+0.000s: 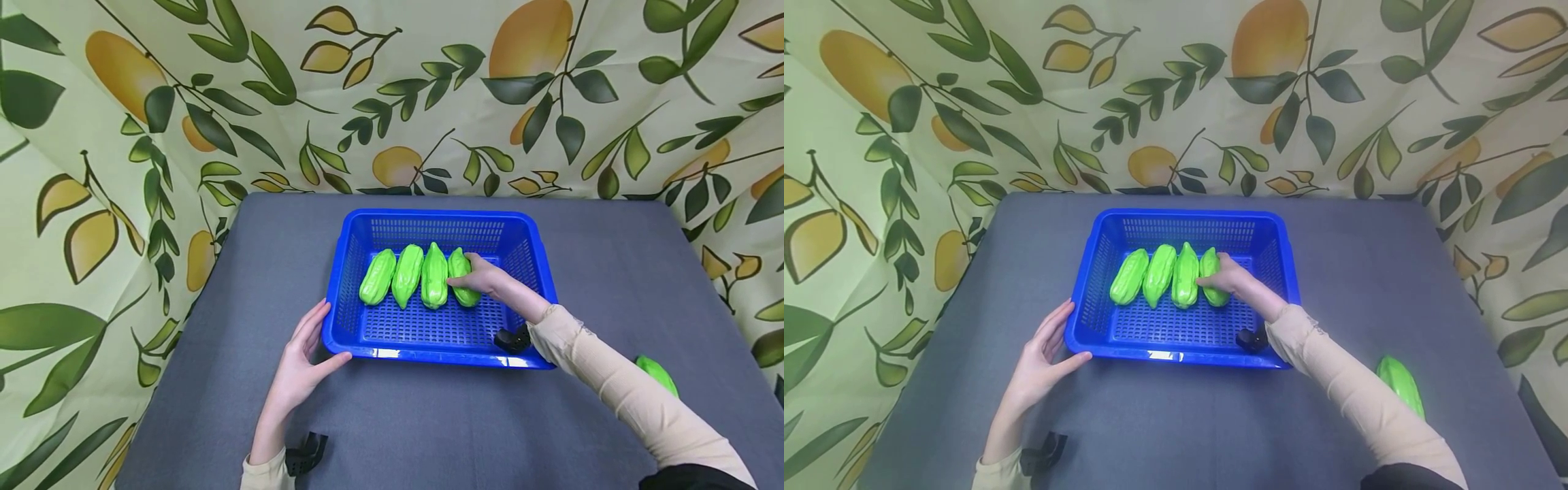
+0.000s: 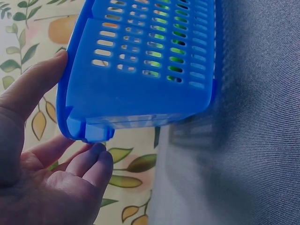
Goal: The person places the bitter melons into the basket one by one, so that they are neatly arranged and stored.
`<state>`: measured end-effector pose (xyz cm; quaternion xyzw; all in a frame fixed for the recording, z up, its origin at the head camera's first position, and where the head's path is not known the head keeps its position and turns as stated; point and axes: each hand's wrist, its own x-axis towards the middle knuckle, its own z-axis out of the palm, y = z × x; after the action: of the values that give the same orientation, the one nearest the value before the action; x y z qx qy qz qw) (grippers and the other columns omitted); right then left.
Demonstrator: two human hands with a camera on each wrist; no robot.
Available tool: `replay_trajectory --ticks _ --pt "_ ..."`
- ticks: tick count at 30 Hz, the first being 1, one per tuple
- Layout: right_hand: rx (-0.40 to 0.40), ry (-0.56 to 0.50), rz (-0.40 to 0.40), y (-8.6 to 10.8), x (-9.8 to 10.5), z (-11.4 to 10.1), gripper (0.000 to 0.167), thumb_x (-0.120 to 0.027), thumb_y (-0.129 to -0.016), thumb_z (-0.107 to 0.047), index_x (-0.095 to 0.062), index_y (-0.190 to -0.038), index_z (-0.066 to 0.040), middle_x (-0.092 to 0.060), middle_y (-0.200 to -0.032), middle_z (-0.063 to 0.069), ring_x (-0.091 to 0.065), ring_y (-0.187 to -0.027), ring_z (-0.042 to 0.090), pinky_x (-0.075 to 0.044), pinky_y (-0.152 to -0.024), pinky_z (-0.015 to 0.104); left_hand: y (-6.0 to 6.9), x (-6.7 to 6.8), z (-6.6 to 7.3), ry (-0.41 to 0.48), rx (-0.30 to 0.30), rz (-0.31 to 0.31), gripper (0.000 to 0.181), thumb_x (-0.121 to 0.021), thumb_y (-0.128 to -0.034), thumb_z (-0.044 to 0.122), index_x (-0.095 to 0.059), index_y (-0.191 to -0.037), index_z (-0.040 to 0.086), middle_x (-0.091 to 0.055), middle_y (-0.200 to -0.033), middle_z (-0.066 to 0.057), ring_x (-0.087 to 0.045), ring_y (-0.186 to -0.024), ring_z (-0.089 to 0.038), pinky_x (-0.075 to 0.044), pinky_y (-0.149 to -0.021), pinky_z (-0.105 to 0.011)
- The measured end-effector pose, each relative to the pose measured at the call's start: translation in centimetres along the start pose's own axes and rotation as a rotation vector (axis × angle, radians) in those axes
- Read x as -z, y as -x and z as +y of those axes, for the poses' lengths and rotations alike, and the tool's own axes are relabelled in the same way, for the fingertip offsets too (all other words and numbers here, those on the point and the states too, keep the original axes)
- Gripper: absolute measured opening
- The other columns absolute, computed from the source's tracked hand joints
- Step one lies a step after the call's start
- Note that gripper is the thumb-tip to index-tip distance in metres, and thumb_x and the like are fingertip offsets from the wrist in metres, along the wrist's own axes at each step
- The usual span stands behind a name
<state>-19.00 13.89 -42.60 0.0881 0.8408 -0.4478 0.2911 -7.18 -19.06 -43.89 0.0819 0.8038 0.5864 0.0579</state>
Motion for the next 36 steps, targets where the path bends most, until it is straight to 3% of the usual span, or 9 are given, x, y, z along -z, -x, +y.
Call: replay_trajectory --ticks 18,30,36 --pt "0.067 0.089 0.057 0.1 -1.0 -0.3 0.093 -0.069 -0.085 -0.017 -0.003 -0.146 0.009 -0.026 -0.145 0.036 -0.029 -0.136 0.044 -0.026 -0.116 0.049 -0.1 -0.1 0.0 -0.009 -0.002 0.004 0.083 -0.078 -0.0763 0.009 -0.035 -0.147 0.014 -0.026 -0.155 -0.008 -0.027 -0.143 -0.032 -0.024 -0.114 -0.042" --pt "0.029 0.073 0.052 0.1 -0.6 -0.5 0.095 -0.07 -0.085 -0.022 -0.004 -0.145 0.012 -0.027 -0.145 0.035 -0.029 -0.136 0.043 -0.024 -0.117 0.047 -0.1 -0.2 -0.1 -0.016 -0.002 0.006 0.083 -0.078 -0.0765 0.009 -0.034 -0.147 0.013 -0.025 -0.155 -0.008 -0.027 -0.143 -0.032 -0.024 -0.114 -0.042" --pt "0.016 0.068 0.022 0.7 0.3 -0.9 0.096 -0.067 -0.088 -0.025 0.0 -0.146 0.011 -0.013 -0.152 0.034 -0.014 -0.142 0.044 -0.017 -0.119 0.049 -0.1 -0.1 -0.1 -0.019 0.001 0.005 0.083 -0.078 -0.0764 0.008 -0.034 -0.147 0.012 -0.025 -0.155 -0.009 -0.026 -0.143 -0.033 -0.024 -0.114 -0.042"
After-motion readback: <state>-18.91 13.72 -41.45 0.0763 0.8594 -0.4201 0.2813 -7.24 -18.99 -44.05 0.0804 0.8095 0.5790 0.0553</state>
